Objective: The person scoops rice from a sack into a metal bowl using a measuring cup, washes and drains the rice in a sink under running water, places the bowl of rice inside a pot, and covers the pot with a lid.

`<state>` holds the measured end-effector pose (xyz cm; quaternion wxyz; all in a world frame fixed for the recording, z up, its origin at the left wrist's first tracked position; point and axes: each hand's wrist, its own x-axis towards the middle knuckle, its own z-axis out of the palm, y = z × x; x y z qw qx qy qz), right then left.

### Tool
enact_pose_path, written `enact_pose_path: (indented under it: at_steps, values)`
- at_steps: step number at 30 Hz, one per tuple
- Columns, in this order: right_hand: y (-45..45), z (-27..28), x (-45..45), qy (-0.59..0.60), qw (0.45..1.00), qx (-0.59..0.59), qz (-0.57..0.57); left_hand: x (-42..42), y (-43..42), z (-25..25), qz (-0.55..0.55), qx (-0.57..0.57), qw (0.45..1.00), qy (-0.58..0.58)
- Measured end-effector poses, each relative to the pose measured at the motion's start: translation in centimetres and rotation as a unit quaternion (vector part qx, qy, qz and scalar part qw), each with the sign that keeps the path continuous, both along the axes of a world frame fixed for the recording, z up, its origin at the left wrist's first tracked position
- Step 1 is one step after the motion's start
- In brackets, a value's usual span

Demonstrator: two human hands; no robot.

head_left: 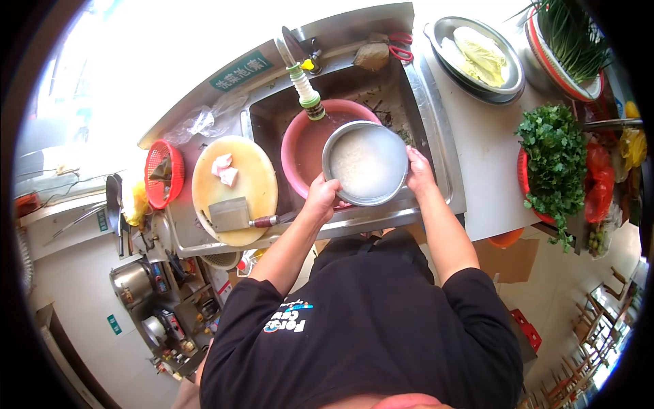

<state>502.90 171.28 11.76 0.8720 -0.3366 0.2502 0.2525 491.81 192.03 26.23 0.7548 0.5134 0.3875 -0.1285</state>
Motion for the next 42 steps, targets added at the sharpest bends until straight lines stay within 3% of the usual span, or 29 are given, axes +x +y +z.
enact_pose_path:
  at_steps: [4,10,19,42]
  values:
    - [0.0,-1.0,-0.3,-0.039,0.997,0.038,0.058,-0.4,-0.2,-0.1,0.005,0.009,1.0,0.017]
    - [0.4,-0.9,-0.4,-0.072,0.996,0.03,0.053,-0.6,-0.5,0.5,-0.001,0.027,0.999,0.019]
    - [0.3,1.3,-0.4,-0.034,0.992,0.089,0.085,-0.9,-1.2,1.0,0.003,0.032,0.999,0.006]
    - [0.7,-0.3,0.3,-0.046,0.988,0.094,0.115,-0.9,-2.6,3.0,0.044,0.061,0.997,0.021]
